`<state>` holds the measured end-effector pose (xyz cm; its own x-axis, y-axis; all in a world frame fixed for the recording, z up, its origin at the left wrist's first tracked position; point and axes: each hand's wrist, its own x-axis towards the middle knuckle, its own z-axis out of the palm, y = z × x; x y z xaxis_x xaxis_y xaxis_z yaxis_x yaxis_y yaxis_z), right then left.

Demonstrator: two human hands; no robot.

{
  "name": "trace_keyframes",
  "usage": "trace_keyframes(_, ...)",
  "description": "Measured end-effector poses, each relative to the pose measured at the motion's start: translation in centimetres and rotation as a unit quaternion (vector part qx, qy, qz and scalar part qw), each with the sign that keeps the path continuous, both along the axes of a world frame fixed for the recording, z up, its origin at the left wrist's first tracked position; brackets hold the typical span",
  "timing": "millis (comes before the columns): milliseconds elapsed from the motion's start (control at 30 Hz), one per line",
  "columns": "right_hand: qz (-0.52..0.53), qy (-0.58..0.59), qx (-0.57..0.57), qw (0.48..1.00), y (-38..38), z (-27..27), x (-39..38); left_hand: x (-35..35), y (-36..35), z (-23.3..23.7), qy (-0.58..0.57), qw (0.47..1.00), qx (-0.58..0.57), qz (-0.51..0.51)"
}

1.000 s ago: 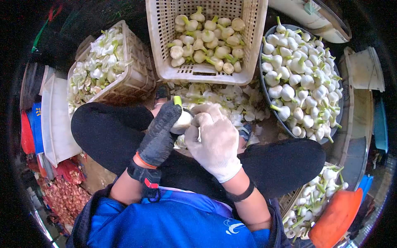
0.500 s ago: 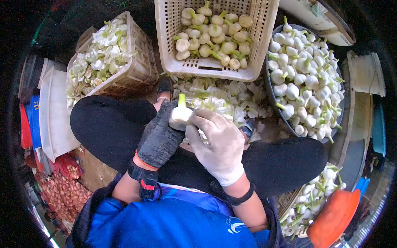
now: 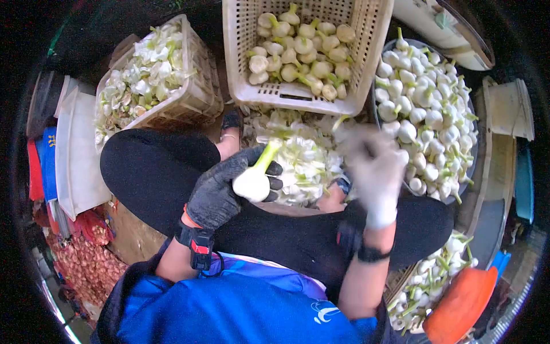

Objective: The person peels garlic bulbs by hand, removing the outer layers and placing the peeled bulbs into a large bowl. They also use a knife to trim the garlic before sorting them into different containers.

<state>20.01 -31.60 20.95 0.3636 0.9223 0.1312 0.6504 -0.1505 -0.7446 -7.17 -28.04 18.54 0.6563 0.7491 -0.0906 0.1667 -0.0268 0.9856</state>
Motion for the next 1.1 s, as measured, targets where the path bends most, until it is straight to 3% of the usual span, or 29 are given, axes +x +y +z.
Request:
trace_keyframes(33, 0.172, 0.063, -0.073, 0.980, -1.0, 0.7, -1.4, 0.2, -0.1, 0.0, 0.032, 0.999, -0.015, 0.003)
trace_keyframes(67, 0.225, 0.198, -0.269, 0.916, -1.9, 2.0, -2.4, 0.2, -0.3, 0.1, 0.032, 0.999, -0.017, 0.002)
trace_keyframes(133, 0.084, 0.210, -0.189, 0.956, -2.5, 0.3, -4.7, 0.5, -0.8, 0.2, 0.093, 0.970, 0.222, 0.036)
trace_keyframes(167, 0.037, 0.255, -0.160, 0.953, -2.3, -0.1, -5.4, 0.7, -1.1, -0.2, 0.094, 0.971, 0.216, 0.032)
trace_keyframes(233, -0.011, 0.306, -0.157, 0.939, -1.8, 0.3, -6.4, 1.3, -0.9, -0.9, 0.043, 0.995, -0.040, 0.081)
trace_keyframes(267, 0.013, 0.248, -0.131, 0.960, -1.6, -0.3, -6.5, 1.4, -0.8, -1.0, 0.043, 0.996, -0.036, 0.076)
trace_keyframes(333, 0.005, 0.267, -0.124, 0.956, -1.2, 0.6, -7.1, 1.5, -0.6, -1.1, 0.071, 0.991, 0.094, 0.055)
trace_keyframes(400, 0.003, 0.335, -0.120, 0.935, -1.3, 0.7, -7.3, 1.4, -0.1, -0.6, 0.091, 0.989, 0.105, 0.041)
trace_keyframes(467, -0.001, 0.400, -0.117, 0.909, -1.3, 0.9, -7.2, 1.4, -0.1, 0.2, 0.066, 0.995, -0.063, 0.043)
trace_keyframes(500, -0.002, 0.427, -0.130, 0.895, -1.3, 1.1, -7.1, 2.2, 0.1, 0.0, -0.060, 0.945, -0.307, 0.095)
trace_keyframes(533, -0.003, 0.453, -0.143, 0.880, -1.3, 1.2, -6.9, 2.2, -0.2, 0.5, -0.061, 0.945, -0.307, 0.094)
trace_keyframes(600, 0.010, 0.467, -0.142, 0.873, -1.2, 0.7, -6.7, 2.4, -0.5, 2.5, 0.057, 0.983, -0.172, 0.002)
trace_keyframes(633, 0.024, 0.482, -0.143, 0.864, -1.1, 0.2, -6.6, 2.4, -0.4, 0.8, 0.048, 0.987, -0.151, -0.039)
trace_keyframes(667, 0.025, 0.481, -0.142, 0.865, -0.9, -0.7, -6.8, 2.3, -0.7, -0.4, 0.048, 0.987, -0.149, -0.038)
trace_keyframes(733, 0.045, 0.445, -0.051, 0.893, -0.3, -2.3, -7.4, 2.5, -0.9, -0.8, 0.003, 0.992, -0.108, 0.059)
trace_keyframes(767, 0.049, 0.420, -0.010, 0.906, -0.4, -2.3, -7.2, 2.4, -0.6, -0.7, -0.104, 0.902, -0.397, 0.136)
trace_keyframes(800, 0.099, 0.332, 0.044, 0.937, -1.4, -2.2, -6.4, 2.3, 0.0, -1.1, -0.106, 0.903, -0.392, 0.139)
trace_keyframes(867, 0.180, 0.570, 0.008, 0.802, -5.6, -4.2, -2.7, 1.3, 1.1, -2.1, -0.342, 0.784, -0.496, 0.147)
trace_keyframes(900, 0.233, 0.440, -0.052, 0.866, -5.2, -2.4, -2.3, 0.8, 1.5, -1.5, -0.282, 0.839, -0.428, 0.183)
trace_keyframes(933, 0.274, 0.296, -0.108, 0.909, -5.1, -0.5, -2.0, 0.6, 1.4, -1.1, -0.284, 0.838, -0.425, 0.189)
trace_keyframes(967, 0.238, 0.189, -0.116, 0.946, -4.7, -1.9, -2.9, 0.7, 1.4, -0.8, -0.262, 0.840, -0.435, 0.190)
trace_keyframes(1000, 0.168, -0.017, -0.082, 0.982, -5.2, -4.6, -3.3, 1.2, 1.5, -0.6, -0.242, 0.842, -0.446, 0.186)
trace_keyframes(1033, 0.104, 0.075, -0.115, 0.985, -4.5, -2.9, -3.6, 1.4, 1.6, -0.4, -0.258, 0.865, -0.420, 0.100)
trace_keyframes(1067, 0.042, 0.168, -0.149, 0.974, -3.6, -1.3, -4.1, 1.8, 1.3, 0.2, -0.181, 0.900, -0.387, 0.091)
trace_keyframes(1100, 0.025, 0.247, -0.086, 0.965, -3.2, -1.9, -4.5, 2.6, 0.7, 0.4, -0.101, 0.963, -0.241, 0.070)
